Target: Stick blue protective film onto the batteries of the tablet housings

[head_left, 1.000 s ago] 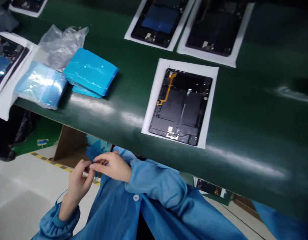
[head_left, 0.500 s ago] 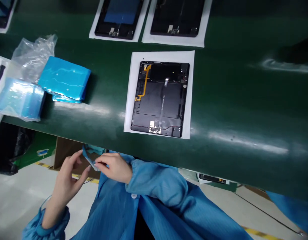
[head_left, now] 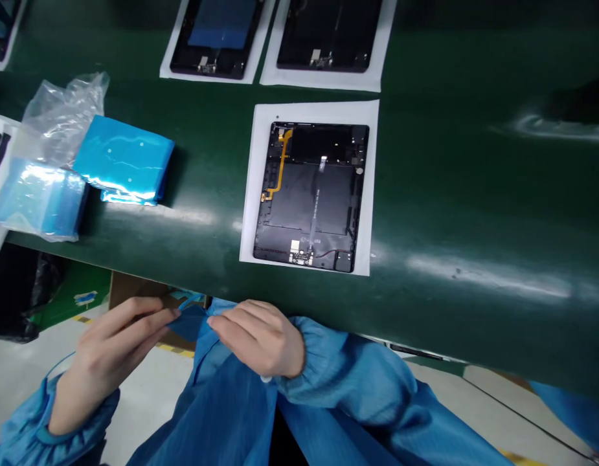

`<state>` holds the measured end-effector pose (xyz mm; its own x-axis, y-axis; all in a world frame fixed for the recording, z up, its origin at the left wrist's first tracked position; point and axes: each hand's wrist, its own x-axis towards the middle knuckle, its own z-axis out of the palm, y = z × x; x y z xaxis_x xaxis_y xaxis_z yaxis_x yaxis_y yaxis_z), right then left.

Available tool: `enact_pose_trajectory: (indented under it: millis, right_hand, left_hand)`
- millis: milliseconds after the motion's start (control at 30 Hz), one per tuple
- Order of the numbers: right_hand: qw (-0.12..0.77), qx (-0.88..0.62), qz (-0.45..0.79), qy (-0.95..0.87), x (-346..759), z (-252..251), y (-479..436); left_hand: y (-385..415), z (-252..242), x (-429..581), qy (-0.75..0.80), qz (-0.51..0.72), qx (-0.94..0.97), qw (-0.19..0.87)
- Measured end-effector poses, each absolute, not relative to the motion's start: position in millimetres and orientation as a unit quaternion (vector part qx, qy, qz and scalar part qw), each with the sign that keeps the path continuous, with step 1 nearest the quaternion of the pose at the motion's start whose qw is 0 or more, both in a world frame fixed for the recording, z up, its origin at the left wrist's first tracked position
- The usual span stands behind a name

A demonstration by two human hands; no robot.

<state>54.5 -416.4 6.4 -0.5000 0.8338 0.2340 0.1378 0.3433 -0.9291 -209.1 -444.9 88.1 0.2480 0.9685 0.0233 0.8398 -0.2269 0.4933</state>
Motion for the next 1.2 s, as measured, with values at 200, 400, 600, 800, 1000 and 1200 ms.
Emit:
enact_pose_trajectory:
  millis: [200, 400, 600, 800, 1000, 1200]
  right_hand:
    - [0.408, -0.528, 0.279, -0.691, 141, 46, -383]
    - [0.449, -0.659, 0.377, -0.471, 200, 20, -297]
    - [0.400, -0.664, 0.457, -0.436, 205, -4, -267]
    - [0.372, -0.669, 0.452, -0.459, 212, -9, -272]
    - [0.343, -0.667, 0.439, -0.494, 218, -9, -274]
    - [0.330, -0.665, 0.426, -0.518, 218, -7, -274]
  left_hand:
    - [-351, 72, -163, 0.680, 0.172, 0.678, 0.219]
    - [-301, 38, -78, 0.609, -0.118, 0.769, 0.153]
    - [-313, 24, -64, 0.581, -0.072, 0.790, 0.184]
    - [-326, 20, -76, 0.529, -0.001, 0.828, 0.188]
    - [-299, 14, -96, 0.437, 0.172, 0.880, 0.070]
    - [-283, -4, -101, 0.381, 0.187, 0.902, 0.079]
